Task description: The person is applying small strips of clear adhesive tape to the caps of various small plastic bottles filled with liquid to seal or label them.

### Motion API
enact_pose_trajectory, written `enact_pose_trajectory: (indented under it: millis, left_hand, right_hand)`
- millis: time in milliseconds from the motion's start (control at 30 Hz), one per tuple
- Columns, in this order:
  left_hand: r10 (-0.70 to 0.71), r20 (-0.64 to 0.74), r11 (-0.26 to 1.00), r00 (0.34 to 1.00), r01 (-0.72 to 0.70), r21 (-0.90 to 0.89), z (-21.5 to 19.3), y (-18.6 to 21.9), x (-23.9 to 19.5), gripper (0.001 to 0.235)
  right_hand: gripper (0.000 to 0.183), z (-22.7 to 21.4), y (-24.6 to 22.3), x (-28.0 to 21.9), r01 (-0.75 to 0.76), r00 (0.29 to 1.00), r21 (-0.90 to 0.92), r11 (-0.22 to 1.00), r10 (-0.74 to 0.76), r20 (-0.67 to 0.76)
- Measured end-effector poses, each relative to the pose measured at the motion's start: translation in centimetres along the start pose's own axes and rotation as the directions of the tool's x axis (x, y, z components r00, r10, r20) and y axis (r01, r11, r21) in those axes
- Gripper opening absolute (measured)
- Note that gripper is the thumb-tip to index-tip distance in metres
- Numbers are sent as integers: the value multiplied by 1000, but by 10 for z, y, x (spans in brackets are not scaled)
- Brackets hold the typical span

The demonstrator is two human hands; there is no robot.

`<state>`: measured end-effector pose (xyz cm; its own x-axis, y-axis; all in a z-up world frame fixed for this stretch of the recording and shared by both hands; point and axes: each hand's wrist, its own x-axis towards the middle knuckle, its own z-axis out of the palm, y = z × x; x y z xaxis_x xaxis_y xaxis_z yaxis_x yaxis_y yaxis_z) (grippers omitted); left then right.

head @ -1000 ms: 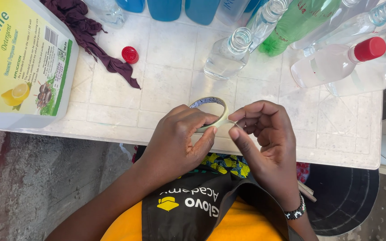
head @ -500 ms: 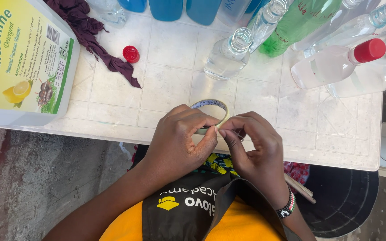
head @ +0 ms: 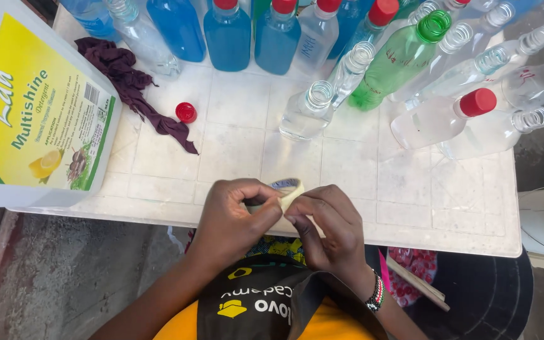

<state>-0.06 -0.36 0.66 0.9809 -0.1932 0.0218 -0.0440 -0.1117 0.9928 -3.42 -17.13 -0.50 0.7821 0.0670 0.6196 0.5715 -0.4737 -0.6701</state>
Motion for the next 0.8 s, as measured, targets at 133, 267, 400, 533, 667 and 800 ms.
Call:
enact_pose_trajectory:
  millis: [133, 267, 400, 533, 667, 800]
  left_hand:
    - [103, -106, 988, 989, -89, 128, -23, 2, 8, 13]
    - [390, -14, 776, 921, -321, 544, -37, -1, 13, 16]
    - [395, 106, 585, 913, -338, 737, -40, -20, 17, 12]
    - [370, 67, 576, 927, -285, 766, -36, -15, 15, 8]
    - [387, 64, 817, 920, -374, 440, -19, 4, 13, 19]
    - [281, 39, 952, 959, -284, 118, 2, -3, 25, 10]
  right_hand:
    - [4, 0, 1, -8, -46, 997, 90, 995, 40, 65]
    - [8, -12, 3, -2, -461, 884, 246, 853, 465, 47]
    - [21, -17, 9, -2, -594, 767, 417, 688, 641, 34]
    - [26, -16, 11, -1, -591, 768, 406, 697, 640, 20]
    - [26, -14, 10, 6, -555, 810, 340, 759, 587, 12]
    - [28, -13, -1, 21, -506, 854, 215, 835, 520, -8]
